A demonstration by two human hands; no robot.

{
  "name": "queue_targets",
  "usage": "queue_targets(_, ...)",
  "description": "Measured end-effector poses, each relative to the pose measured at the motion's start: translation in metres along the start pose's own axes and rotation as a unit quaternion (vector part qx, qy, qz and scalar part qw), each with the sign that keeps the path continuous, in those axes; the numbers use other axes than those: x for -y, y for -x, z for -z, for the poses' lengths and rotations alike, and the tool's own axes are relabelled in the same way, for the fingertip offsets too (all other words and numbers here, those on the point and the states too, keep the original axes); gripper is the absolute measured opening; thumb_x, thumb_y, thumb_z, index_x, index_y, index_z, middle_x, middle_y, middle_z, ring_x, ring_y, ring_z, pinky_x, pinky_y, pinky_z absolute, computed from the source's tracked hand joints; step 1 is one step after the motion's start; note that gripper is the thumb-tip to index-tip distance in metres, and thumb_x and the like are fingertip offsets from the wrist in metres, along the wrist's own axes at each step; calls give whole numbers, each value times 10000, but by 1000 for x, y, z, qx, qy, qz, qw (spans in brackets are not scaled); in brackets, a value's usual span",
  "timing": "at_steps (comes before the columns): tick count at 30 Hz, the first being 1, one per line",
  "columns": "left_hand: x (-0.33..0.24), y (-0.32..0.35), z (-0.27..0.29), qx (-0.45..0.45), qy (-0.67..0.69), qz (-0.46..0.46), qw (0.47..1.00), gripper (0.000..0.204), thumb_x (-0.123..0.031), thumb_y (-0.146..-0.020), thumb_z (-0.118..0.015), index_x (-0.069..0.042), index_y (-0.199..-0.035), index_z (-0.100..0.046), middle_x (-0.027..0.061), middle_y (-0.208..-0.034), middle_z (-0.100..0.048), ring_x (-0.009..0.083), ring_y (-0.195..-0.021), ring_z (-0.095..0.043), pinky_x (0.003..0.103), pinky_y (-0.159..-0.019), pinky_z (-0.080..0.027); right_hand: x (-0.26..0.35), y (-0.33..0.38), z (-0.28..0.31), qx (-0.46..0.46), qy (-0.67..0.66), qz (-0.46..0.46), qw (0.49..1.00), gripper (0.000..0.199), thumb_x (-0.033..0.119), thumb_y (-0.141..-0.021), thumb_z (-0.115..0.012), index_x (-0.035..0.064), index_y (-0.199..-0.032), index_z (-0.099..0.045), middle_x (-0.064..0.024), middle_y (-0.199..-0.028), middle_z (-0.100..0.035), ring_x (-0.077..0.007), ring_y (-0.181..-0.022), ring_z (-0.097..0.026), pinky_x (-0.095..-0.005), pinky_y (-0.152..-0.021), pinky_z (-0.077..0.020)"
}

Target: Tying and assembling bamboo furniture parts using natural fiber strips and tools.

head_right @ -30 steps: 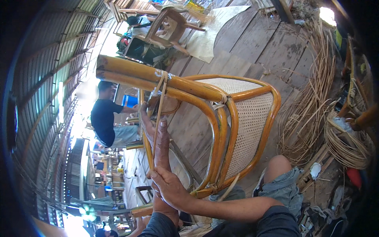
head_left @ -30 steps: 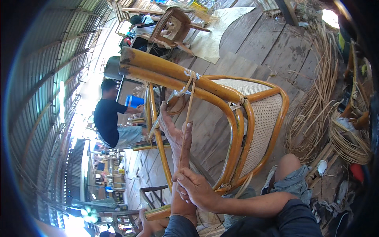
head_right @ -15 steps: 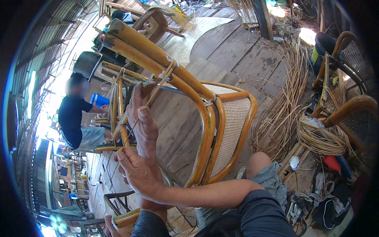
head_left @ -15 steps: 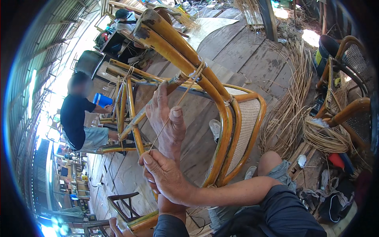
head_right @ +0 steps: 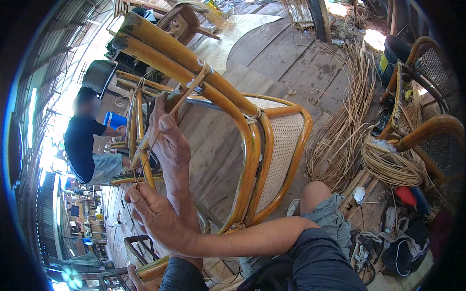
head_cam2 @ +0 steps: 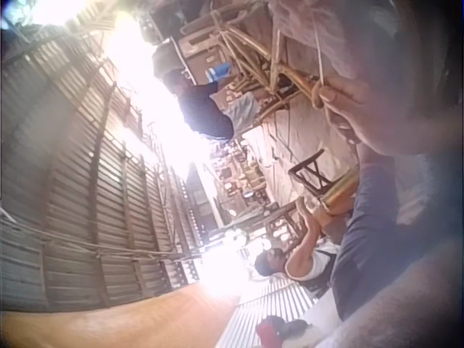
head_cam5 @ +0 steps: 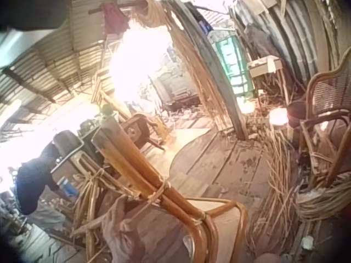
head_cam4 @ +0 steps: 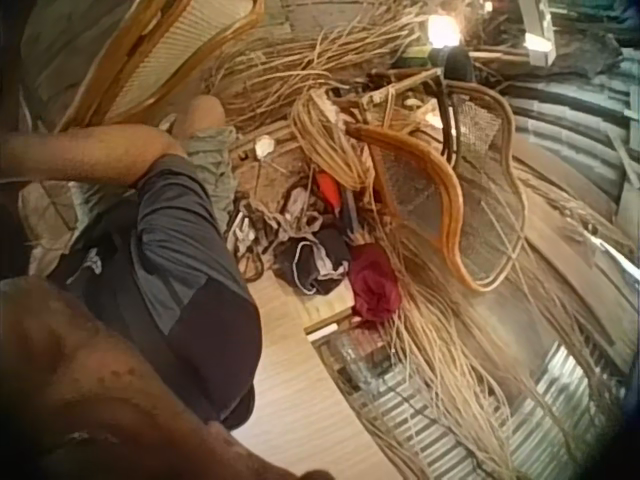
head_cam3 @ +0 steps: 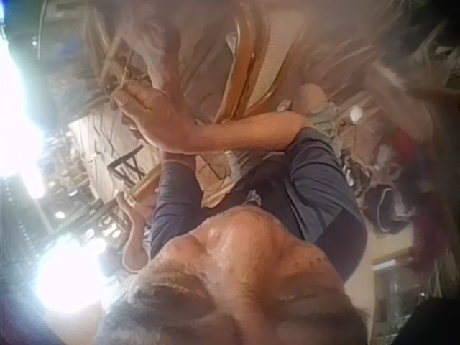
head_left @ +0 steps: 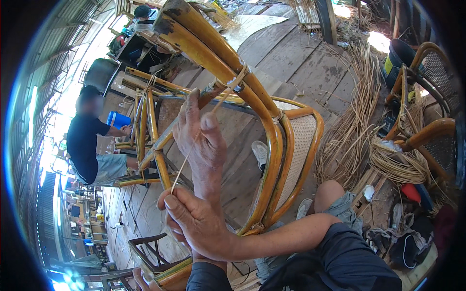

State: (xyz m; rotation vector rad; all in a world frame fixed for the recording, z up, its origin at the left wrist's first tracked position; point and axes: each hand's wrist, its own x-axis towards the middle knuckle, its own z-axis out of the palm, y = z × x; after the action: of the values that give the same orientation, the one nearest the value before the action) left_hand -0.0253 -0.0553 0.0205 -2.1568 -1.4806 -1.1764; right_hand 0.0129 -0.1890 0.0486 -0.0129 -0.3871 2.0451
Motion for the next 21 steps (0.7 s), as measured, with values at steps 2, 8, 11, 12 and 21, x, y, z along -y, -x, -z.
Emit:
queue_targets(2, -5, 2, 3, 4, 0, 21, 1000, 712, -561, -931, -212, 14, -1248, -488, 193, -1081, -585, 344, -1014, -539, 434, -904, -356, 0, -3, 3, -1, -12, -23, 1000, 221, 310, -988, -402, 103, -973, -479, 62, -604, -345, -18, -480, -304, -165, -425, -292)
queue_targets(8, -10, 2, 5, -18, -45, -4, 999, 456, -364, -964, -339, -52, -1242, -523, 158, -1003, -614, 330, -938, -569, 437, -847, -396, -6, -13, 16, -35, 10, -27, 999, 230, 326, -984, -407, 107, -973, -475, 59, -604, -343, -25, -455, -302, -178, -389, -282)
queue_targets(11, 5, -1, -1, -40, -75, -33, 996, 401, -330, -963, -371, -84, -1228, -543, 139, -966, -624, 328, -906, -576, 439, -813, -409, 2, -18, 12, -20, 12, -29, 999, 255, 352, -980, -404, 107, -980, -471, 57, -605, -344, -34, -444, -307, -180, -371, -272)
queue_targets(12, 10, -6, -5, -54, -88, -49, 993, 387, -332, -959, -381, -102, -1215, -558, 128, -946, -627, 327, -888, -579, 438, -791, -416, 9, -21, 11, -14, 4, -37, 999, 260, 359, -979, -403, 107, -986, -470, 56, -607, -345, -39, -445, -316, -183, -372, -276)
queue_targets(21, 1, -44, -4, 41, -150, -54, 986, 266, -288, -912, -475, -128, -877, -684, 106, -753, -617, 291, -775, -596, 427, -694, -417, 96, 32, 58, 44, 101, -35, 993, 234, 209, -928, -522, 42, -1080, -459, -6, -622, -430, -101, -491, -438, -256, -416, -363)
